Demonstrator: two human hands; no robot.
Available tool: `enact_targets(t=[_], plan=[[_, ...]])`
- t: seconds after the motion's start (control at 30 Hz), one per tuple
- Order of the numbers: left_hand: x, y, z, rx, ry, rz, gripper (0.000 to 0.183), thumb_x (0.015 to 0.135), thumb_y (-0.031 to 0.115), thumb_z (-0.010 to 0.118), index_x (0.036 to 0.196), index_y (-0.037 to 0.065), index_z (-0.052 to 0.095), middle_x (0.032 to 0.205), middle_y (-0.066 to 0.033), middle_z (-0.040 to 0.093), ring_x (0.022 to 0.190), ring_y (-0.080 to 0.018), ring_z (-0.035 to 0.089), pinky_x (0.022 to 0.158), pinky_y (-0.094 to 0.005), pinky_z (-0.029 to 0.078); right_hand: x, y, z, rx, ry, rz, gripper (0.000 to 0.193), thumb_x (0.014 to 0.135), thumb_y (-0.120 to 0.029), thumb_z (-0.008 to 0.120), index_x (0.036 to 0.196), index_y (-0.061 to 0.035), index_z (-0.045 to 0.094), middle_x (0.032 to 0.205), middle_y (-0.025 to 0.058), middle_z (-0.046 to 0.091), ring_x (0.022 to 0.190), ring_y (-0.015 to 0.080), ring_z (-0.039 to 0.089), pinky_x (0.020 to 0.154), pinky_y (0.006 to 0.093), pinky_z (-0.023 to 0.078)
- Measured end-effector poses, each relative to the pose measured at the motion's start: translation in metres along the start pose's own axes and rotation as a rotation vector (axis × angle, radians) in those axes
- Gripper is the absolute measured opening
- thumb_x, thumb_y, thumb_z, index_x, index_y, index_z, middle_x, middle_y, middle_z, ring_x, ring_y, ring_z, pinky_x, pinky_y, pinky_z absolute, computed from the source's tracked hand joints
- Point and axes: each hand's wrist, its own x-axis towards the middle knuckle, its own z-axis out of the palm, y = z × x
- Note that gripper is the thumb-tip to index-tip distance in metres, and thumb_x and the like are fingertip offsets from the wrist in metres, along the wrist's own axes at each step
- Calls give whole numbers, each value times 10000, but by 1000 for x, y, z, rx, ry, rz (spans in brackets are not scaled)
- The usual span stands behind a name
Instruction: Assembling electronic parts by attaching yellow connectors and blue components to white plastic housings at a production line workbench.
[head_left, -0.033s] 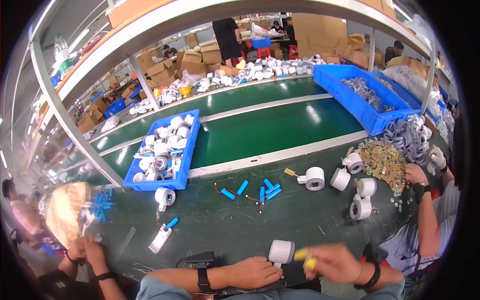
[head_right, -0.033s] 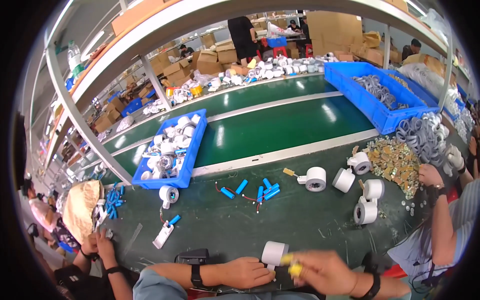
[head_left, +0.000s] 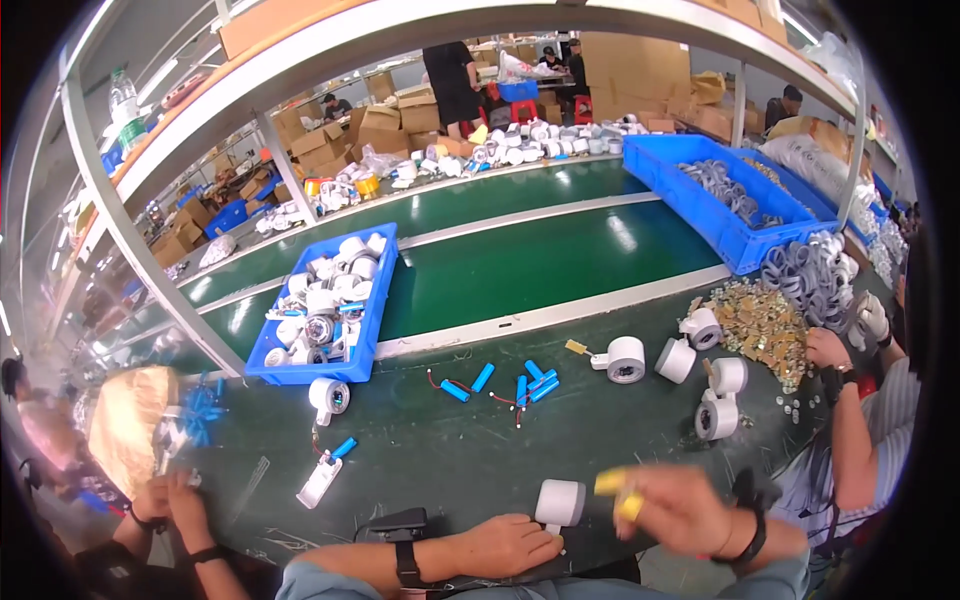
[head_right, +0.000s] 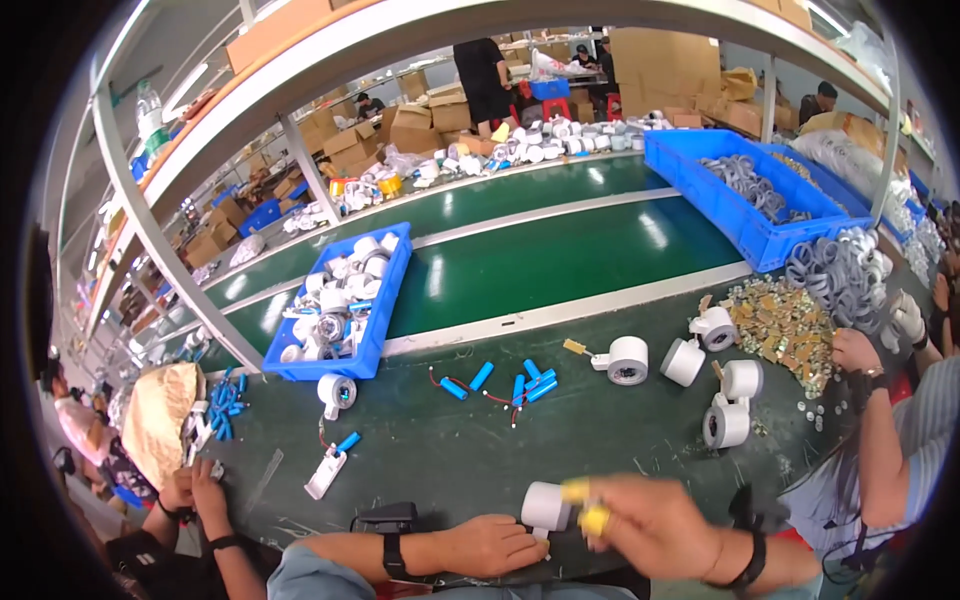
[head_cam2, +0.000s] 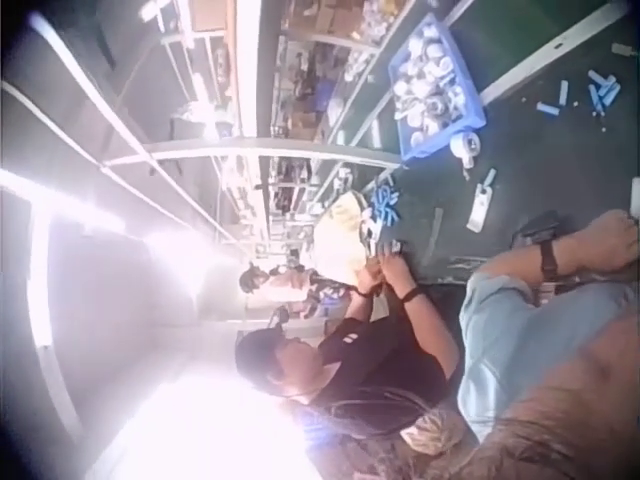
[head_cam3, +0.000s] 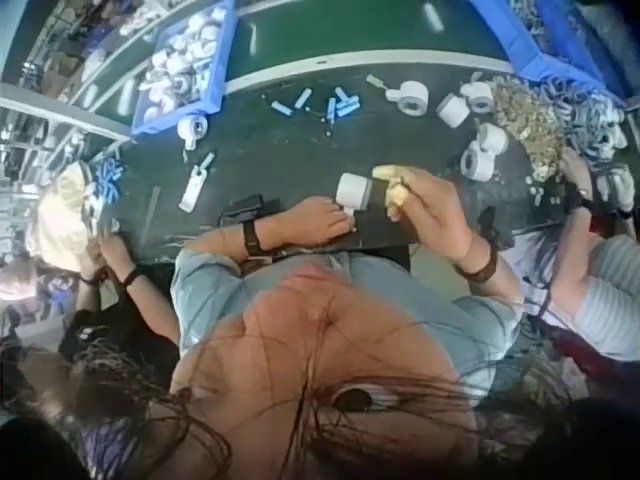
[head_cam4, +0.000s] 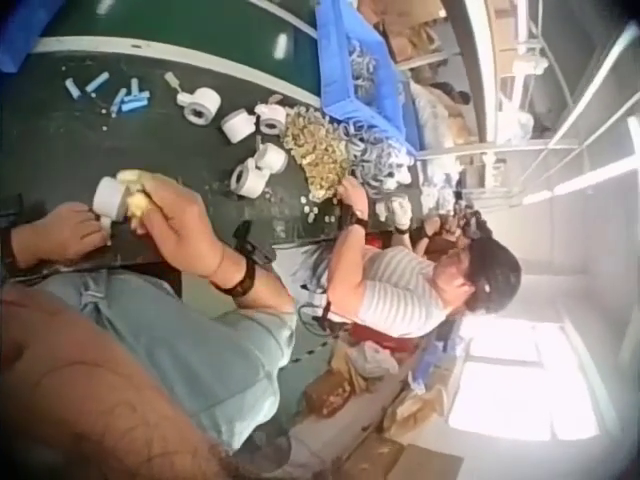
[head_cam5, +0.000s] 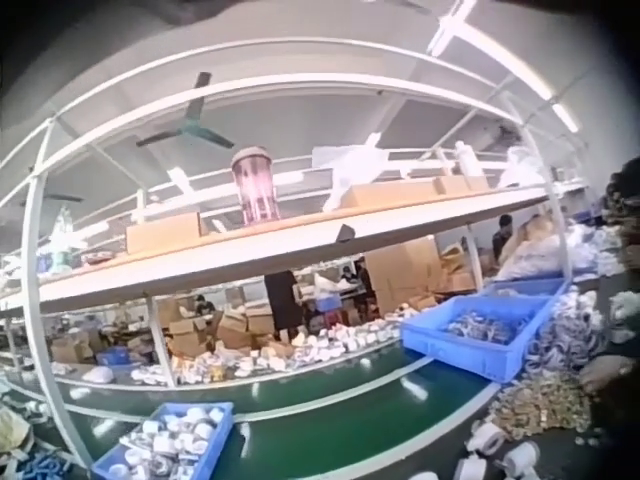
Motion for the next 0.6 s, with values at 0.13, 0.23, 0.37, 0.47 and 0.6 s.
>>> enact_targets(t=[0.13,0.23,0.37,0.47,0.6], plan=[[-14,7,9,-62,101,-171,230,855,142,622,1070,63,595,797,-19,601,709,-173,595,640,-305,438,85,-80,-24,-710,385,-719,326,869,112,484,1152,21,619,729,75,630,625,170,600,563,298,475],[-11,-2,13,-102,119,-193,242,850,144,635,1077,76,587,822,-29,627,736,-195,612,654,-330,452,169,-143,-34,-695,779,-912,209,965,-24,541,1143,27,639,785,46,646,678,89,602,628,219,466],[-13,-12,14,-240,197,-257,270,870,162,645,1135,115,632,810,-62,645,725,-249,631,673,-375,496,282,-254,-30,-589,921,-941,238,918,-261,629,1000,-75,751,866,185,711,876,274,705,775,425,525],[-18,-21,20,-466,248,-336,247,868,159,600,1110,125,566,891,-96,652,846,-303,643,725,-409,494,370,-312,-36,-834,1075,-1334,200,887,-202,620,952,-64,749,886,198,699,804,373,664,753,425,531],[-33,-38,68,-717,-55,-499,236,948,221,518,1162,143,579,955,-118,676,912,-290,658,795,-368,517,445,-338,-4,-1265,1184,-1219,226,909,-174,541,888,-71,741,932,199,697,860,385,660,766,442,531]])
